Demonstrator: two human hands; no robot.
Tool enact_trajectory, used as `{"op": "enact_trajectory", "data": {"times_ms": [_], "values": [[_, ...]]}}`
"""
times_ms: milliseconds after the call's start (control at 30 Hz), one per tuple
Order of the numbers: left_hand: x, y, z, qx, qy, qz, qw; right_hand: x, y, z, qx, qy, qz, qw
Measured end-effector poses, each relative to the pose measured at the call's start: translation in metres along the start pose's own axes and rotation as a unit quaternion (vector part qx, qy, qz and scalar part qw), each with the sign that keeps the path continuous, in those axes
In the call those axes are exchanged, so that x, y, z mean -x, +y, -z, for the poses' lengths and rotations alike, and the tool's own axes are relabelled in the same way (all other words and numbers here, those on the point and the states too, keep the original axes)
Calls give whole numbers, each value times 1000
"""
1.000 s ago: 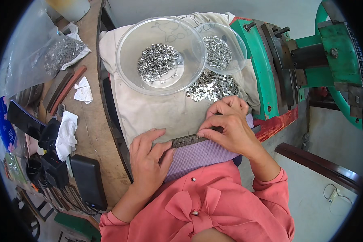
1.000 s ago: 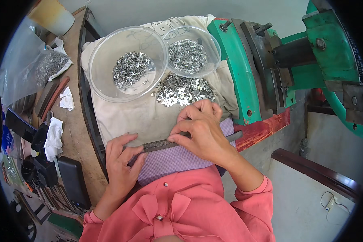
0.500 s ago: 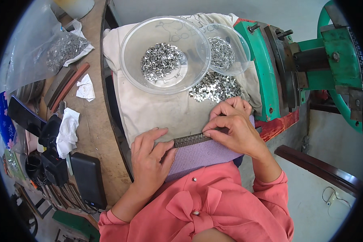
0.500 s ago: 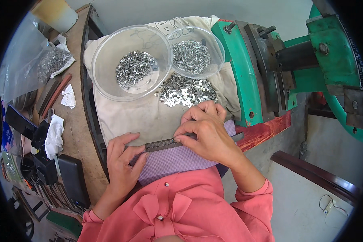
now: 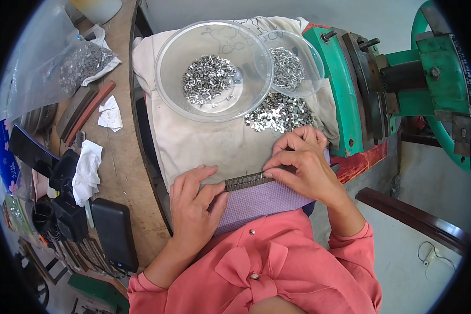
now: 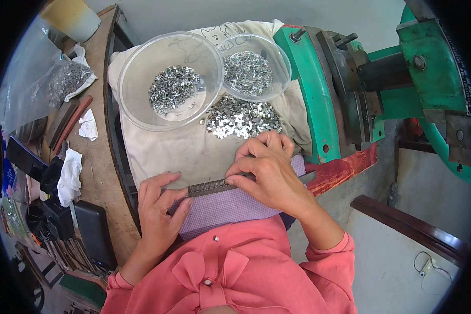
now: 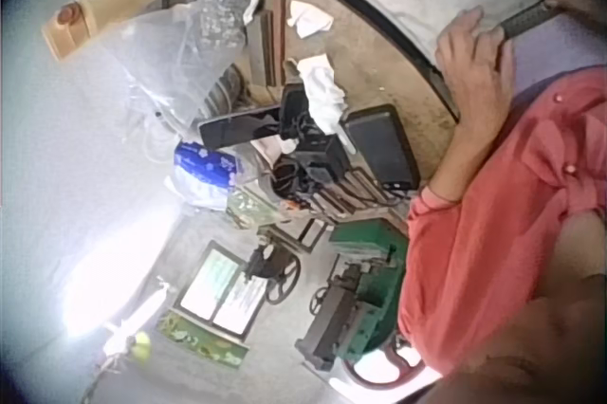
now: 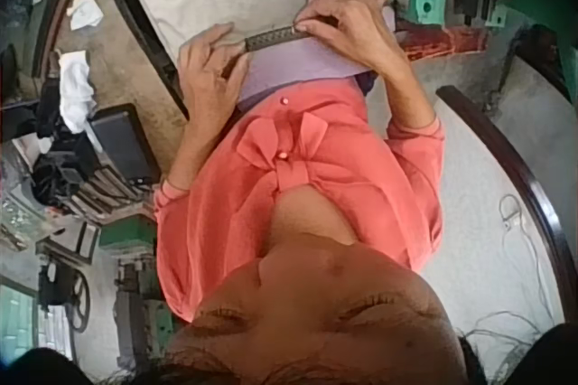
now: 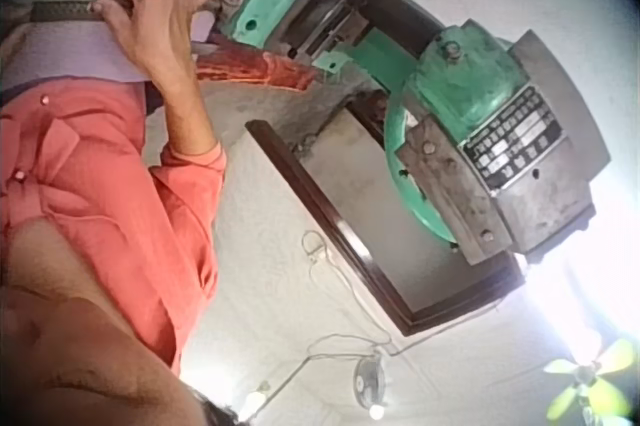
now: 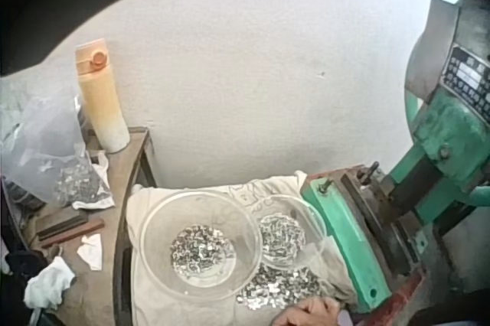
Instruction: The person picks small silver metal pieces from a container and places them into slots on a metal strip. They then insert the strip into a green press machine and operate the lever to press the parts. The person repeats this process of loading the strip and pressing it multiple times.
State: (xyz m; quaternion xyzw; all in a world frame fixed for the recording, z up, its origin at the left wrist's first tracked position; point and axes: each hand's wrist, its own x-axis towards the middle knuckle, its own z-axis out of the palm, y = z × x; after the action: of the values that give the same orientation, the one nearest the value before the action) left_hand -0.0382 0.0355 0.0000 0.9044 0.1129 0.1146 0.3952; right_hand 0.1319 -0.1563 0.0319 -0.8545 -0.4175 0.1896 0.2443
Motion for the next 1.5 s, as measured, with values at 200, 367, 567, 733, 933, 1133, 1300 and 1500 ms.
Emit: {"op": "enact_trajectory", "data": {"times_ms": [200, 367, 567, 733, 933, 1133, 1300, 1500], "values": [[-1, 2, 3, 3, -12, 6, 1000, 0, -2, -4, 5, 14, -1, 1000], [-1, 3, 3, 2, -18, 11, 1000, -1, -1, -4, 7, 14, 5, 1000], [-1, 3, 3, 2, -16, 10, 1000, 1, 5, -2, -8, 12, 20, 1000], [-1, 3, 3, 3, -15, 8, 1000, 0, 4, -2, -3, 12, 29, 999], [-1, 3, 3, 1, -20, 9, 1000, 4, 9, 4, -6, 9, 25, 1000], [-1, 3, 2, -6, -19, 4, 1000, 6, 10, 8, -13, 15, 28, 999], [0, 1, 1, -9, -10, -2, 1000, 6, 12, 9, -22, 17, 28, 999], [-1, 2, 1, -9, -17, 0, 1000, -1, 7, 0, -62, 14, 43, 997]]}}
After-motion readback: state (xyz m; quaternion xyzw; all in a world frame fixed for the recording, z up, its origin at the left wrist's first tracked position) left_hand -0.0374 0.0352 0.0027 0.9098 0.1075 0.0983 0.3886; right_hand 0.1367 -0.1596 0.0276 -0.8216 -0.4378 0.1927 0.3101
